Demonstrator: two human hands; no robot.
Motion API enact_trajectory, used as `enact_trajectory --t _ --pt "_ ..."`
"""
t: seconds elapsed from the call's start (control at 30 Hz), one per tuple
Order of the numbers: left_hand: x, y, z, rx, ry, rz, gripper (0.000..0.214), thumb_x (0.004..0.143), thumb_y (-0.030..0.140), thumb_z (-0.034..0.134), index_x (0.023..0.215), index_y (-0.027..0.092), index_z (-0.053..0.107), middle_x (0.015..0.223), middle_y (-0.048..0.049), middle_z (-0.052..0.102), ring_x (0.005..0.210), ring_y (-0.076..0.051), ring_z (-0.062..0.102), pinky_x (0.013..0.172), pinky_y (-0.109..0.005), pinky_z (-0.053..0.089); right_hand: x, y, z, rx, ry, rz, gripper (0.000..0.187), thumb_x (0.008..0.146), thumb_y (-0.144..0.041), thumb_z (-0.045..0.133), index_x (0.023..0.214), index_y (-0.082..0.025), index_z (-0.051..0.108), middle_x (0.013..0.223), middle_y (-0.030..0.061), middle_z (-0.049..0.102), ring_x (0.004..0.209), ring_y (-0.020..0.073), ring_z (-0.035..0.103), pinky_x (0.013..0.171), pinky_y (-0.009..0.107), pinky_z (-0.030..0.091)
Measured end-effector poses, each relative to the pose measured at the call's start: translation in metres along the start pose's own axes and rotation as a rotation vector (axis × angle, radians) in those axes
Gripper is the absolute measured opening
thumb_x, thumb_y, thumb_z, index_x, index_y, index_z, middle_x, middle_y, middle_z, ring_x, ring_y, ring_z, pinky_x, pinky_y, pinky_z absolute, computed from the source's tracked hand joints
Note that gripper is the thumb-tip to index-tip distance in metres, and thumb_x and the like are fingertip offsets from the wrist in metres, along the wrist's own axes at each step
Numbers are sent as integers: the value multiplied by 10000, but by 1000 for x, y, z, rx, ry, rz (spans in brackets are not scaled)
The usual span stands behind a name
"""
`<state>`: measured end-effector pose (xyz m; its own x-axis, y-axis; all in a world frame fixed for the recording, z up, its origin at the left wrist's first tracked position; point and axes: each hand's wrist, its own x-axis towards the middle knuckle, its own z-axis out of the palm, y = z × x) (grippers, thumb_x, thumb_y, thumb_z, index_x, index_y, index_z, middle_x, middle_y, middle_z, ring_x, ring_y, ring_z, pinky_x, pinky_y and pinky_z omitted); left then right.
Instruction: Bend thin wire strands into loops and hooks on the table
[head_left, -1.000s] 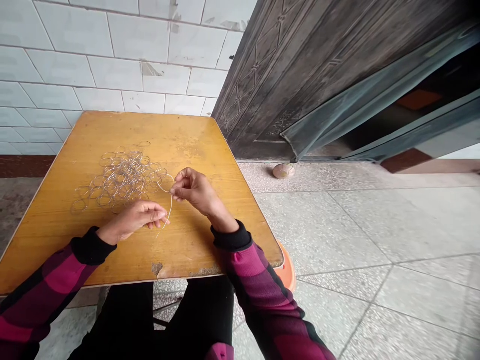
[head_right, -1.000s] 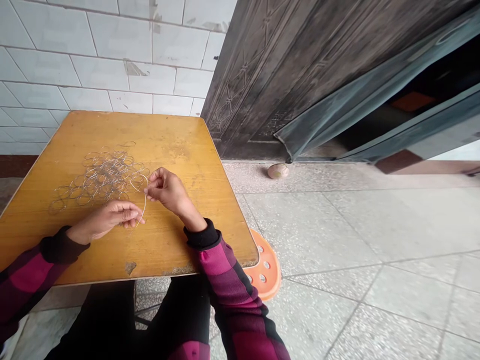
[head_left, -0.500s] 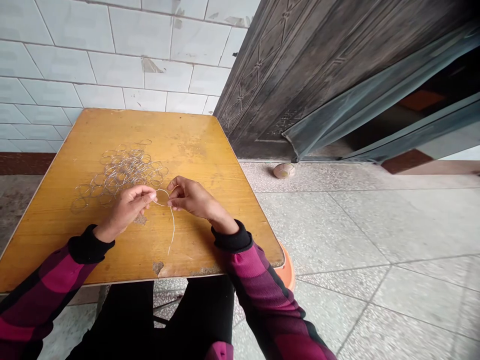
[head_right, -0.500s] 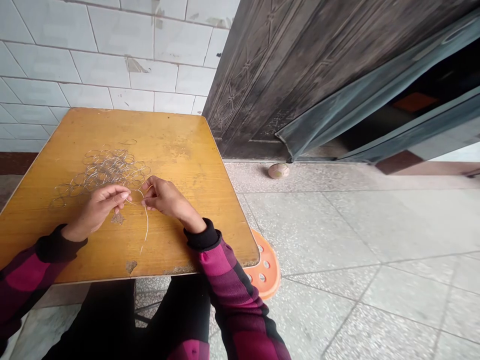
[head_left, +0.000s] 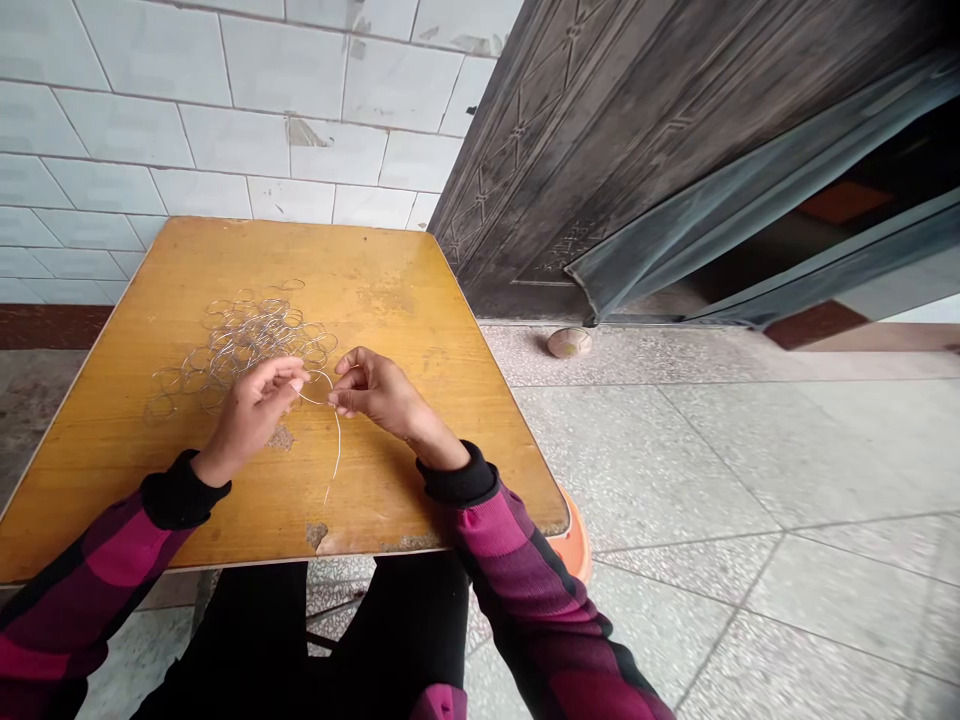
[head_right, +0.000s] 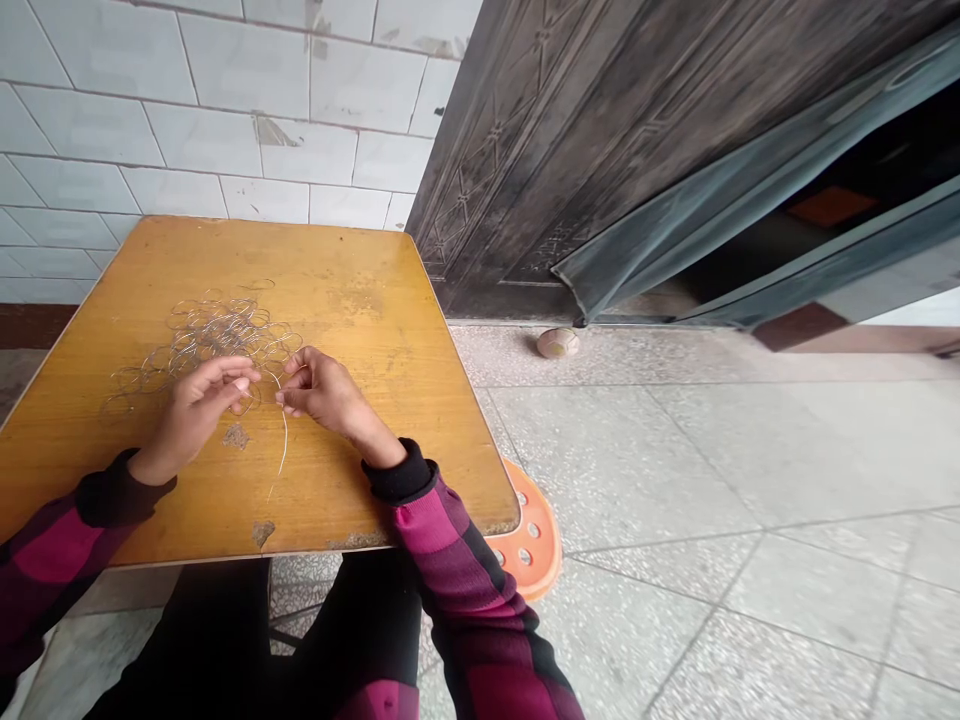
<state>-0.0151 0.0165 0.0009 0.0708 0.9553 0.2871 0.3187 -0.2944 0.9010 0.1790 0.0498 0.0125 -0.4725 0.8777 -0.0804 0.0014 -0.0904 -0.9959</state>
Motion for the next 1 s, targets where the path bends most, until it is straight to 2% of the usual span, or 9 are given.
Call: enact_trajectory --t 0.07,0.13,0.23,0.3,0.5,0.7,1.0 --pt "-2 2 1 257 24 226 396 863 339 590 1226 183 561 1188 -117 663 996 -216 641 847 -395 539 1 2 2 15 3 -4 380 652 -208 743 872 -207 433 608 -49 627 513 84 567 526 236 458" --pt "-5 4 4 484 -10 434 573 835 389 642 1339 177 469 1330 -153 580 1214 -291 545 1014 -503 453 2 5 4 20 21 -22 374 658 -212 730 877 -211 427 603 -58 619 503 80 551 525 236 454" --pt "-9 4 11 669 -88 580 811 777 448 706 1424 119 344 1405 -218 495 1309 -363 448 1085 -565 372 4 11 9 -44 73 -58 362 663 -203 713 883 -217 426 606 -64 609 511 87 543 534 241 448" --pt "-11 4 15 740 -106 580 853 760 415 725 1436 99 311 1415 -240 471 1324 -389 419 1090 -587 352 4 15 13 -127 103 -78 337 676 -188 700 887 -217 439 631 -54 616 555 101 568 566 252 457" --pt "-13 5 16 823 -105 512 721 778 212 645 1419 113 330 1385 -220 502 1292 -375 457 1096 -611 319 3 19 18 -276 130 -128 295 718 -174 677 904 -222 452 696 -31 621 630 131 601 600 270 462" --pt "-13 4 14 823 -118 504 674 781 183 605 1403 97 358 1371 -226 520 1291 -368 469 1109 -609 304 1 14 16 -310 126 -137 281 730 -153 661 896 -224 446 689 -31 621 603 125 571 582 268 438" --pt "-13 -2 14 755 -90 532 715 779 118 580 1437 130 302 1371 -210 531 1291 -346 492 1102 -597 344 1 12 13 -278 89 -139 290 722 -168 666 909 -214 450 680 -37 631 599 118 579 593 268 439"
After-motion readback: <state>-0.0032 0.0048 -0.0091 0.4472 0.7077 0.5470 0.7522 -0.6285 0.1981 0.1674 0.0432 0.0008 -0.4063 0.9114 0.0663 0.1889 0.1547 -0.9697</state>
